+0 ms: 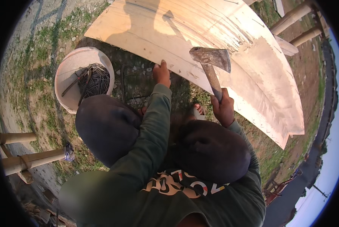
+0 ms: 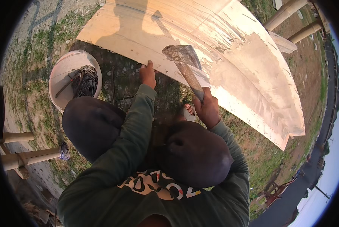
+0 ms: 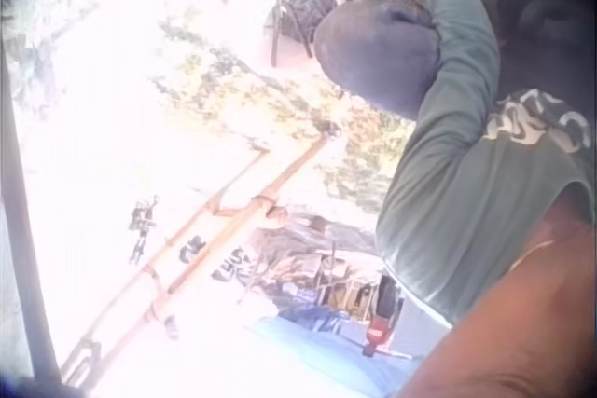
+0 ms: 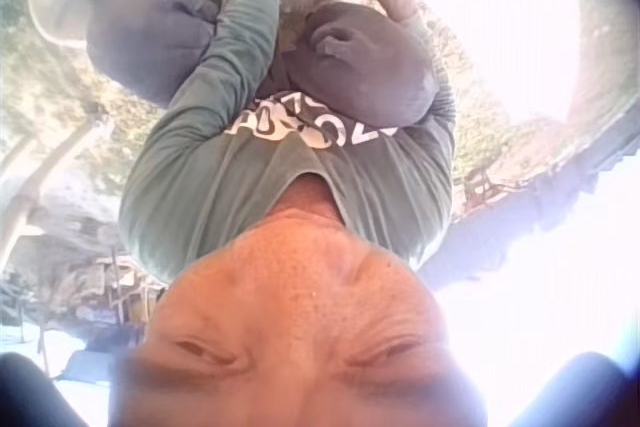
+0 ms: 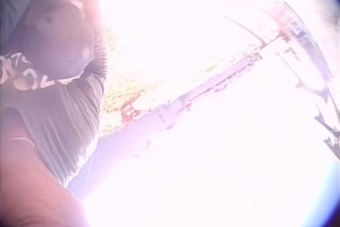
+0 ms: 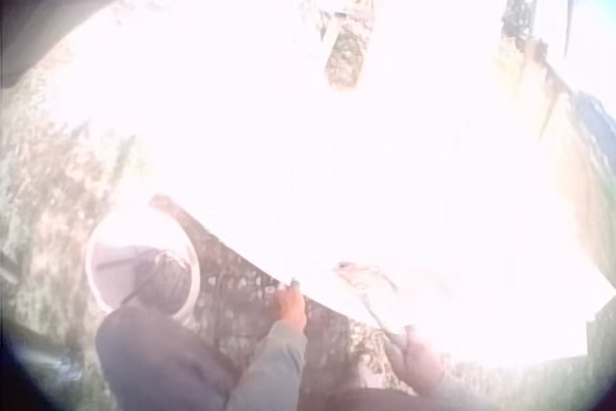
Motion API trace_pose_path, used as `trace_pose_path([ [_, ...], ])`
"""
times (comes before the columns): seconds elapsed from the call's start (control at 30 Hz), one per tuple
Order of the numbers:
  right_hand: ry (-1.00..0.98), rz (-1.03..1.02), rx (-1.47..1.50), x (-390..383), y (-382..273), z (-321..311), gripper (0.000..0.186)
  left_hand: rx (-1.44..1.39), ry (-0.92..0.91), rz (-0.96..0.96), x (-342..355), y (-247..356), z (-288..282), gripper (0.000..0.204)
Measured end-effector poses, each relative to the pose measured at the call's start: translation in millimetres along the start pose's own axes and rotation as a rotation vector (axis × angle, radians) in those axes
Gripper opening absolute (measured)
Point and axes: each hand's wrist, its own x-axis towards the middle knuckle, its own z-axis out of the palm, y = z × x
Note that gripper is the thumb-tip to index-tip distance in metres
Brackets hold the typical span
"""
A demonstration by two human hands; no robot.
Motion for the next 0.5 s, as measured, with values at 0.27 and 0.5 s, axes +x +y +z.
trace_pose_path([
  [0.27,0.04,0.013,0.004,-4,-27,-13,0.026,-0.012,0.092,-0.024,-20,-12,-6,0.041],
  [0.5,-0.115,0.081,-0.126,-19,64,60,0.024,0.033,0.17,-0.047,7,-11,7,0.042],
])
